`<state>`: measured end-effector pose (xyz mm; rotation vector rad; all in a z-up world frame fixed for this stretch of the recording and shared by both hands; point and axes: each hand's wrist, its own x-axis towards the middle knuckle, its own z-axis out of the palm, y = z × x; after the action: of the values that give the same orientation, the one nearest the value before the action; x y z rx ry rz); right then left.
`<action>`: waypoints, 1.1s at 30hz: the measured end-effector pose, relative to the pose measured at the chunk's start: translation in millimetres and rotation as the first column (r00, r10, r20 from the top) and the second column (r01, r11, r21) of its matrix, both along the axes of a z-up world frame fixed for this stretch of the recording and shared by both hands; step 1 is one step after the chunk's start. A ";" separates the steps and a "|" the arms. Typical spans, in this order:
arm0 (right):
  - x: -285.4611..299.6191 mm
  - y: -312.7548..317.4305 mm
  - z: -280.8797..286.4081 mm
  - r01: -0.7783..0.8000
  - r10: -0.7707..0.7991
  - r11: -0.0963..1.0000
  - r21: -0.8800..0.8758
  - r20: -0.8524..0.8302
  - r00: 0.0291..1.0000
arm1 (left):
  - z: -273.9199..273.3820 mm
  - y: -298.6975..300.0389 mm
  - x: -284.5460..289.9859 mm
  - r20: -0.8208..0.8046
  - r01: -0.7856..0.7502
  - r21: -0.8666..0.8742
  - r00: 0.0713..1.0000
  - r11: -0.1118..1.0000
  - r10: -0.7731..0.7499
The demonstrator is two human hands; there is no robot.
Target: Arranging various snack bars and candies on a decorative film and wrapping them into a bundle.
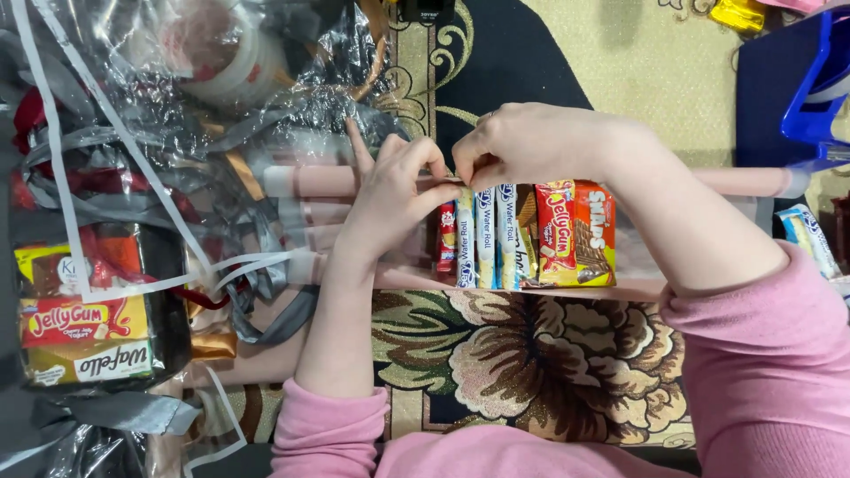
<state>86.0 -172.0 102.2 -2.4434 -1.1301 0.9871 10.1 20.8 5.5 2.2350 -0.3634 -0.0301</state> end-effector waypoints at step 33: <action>13.2 -8.2 -12.7 0.120 -0.116 0.989 0.084 -0.049 0.992 | 9.2 -4.0 -2.2 0.022 0.057 0.141 0.998 0.988 -0.061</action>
<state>99.2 -180.2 89.6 -2.3776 -0.9809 0.9310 7.8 16.8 14.7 2.3646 -0.4540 -0.0597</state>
